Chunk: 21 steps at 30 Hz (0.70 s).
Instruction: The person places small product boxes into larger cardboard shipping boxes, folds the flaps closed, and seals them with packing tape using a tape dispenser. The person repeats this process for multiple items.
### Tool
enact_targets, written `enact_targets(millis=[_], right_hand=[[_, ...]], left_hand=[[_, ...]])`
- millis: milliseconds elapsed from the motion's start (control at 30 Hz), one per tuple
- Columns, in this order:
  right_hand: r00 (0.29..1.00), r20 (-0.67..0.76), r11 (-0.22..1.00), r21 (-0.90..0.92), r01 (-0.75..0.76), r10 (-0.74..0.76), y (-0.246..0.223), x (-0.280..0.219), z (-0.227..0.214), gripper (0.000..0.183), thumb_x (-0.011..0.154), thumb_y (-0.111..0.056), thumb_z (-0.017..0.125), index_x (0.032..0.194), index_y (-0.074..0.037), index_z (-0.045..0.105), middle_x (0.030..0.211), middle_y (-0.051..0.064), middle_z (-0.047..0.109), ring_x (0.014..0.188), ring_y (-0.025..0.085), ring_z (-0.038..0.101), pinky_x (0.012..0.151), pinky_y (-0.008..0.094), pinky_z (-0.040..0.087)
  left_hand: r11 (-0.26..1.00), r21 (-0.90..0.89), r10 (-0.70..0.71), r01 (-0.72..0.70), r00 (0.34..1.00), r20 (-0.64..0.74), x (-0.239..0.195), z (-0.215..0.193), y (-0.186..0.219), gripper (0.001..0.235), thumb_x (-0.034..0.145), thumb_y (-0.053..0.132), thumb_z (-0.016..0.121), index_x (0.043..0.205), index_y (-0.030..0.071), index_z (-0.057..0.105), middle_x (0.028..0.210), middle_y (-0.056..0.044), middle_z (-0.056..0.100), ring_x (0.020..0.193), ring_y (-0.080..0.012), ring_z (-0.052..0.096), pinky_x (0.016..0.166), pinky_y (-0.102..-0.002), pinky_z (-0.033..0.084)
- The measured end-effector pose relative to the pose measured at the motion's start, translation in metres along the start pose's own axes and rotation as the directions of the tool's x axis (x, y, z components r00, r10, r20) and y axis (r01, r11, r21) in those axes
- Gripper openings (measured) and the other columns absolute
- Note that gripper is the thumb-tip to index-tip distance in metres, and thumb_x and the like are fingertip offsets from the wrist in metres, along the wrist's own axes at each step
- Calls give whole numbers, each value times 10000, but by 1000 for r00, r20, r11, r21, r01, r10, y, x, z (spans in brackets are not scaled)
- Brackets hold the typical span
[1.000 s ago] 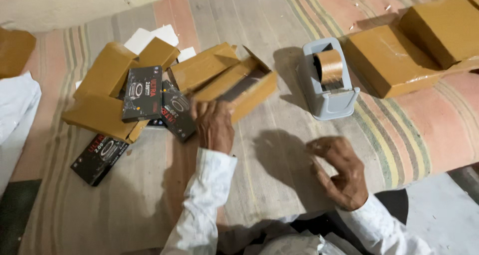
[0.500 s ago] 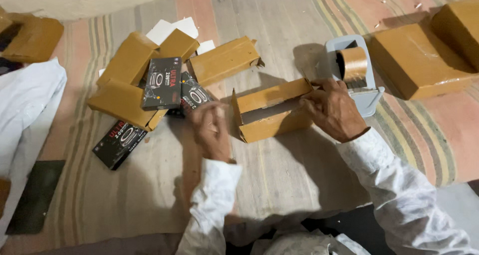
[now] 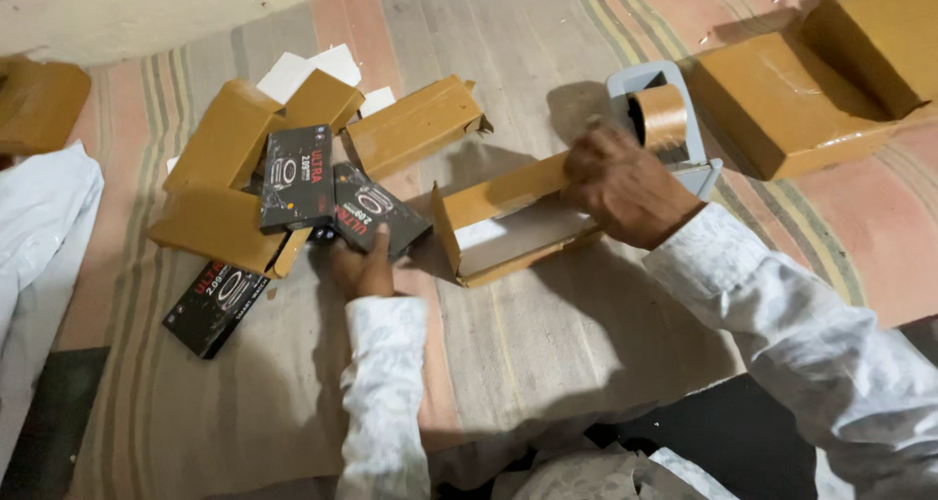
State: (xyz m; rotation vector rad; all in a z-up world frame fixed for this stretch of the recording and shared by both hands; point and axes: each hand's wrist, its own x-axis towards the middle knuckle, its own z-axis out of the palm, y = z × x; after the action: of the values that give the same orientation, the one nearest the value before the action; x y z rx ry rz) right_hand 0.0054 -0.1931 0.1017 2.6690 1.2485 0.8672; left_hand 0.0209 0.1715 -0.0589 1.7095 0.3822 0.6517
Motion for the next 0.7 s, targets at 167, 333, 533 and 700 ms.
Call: enact_targets(millis=[167,333,533,700], right_hand=[[882,468,995,-48,88,-56,0,11,-2,192,962,-124,570,884,-127,745,789,99,707,861,266,720,1172,422,444],[775,616,950,137,-282,141,-1,16,-1,362,942,-263,656,1255,-85,620,812,162,700,759,323,699,735,464,571],[920,345,407,826,-391,185,6,-5,6,546,824,-136,601,1353,-4,568,1129,153,731,953,250,705,852,405,578],[868,414,-259,901,-348,275,11,-33,28,572,817,-165,639,1356,23,599,1160,127,739,1012,240,696,925,370,552]], left_hand=[[866,-365,-287,340,938,194,-37,-22,49,460,994,347,675,1277,-2,575,998,-145,695,740,-237,606,627,-367,495],[689,-722,281,68,893,352,-84,-5,138,392,1029,188,629,1387,71,521,1283,-51,628,1134,-164,622,1003,-346,567],[800,-578,350,163,654,670,-66,48,160,349,1023,125,648,1350,62,543,1214,-56,628,1130,-152,589,1041,-346,497],[883,-415,292,220,435,852,-48,61,131,316,1052,162,687,1313,13,588,1186,-45,636,1063,-138,550,945,-292,467]])
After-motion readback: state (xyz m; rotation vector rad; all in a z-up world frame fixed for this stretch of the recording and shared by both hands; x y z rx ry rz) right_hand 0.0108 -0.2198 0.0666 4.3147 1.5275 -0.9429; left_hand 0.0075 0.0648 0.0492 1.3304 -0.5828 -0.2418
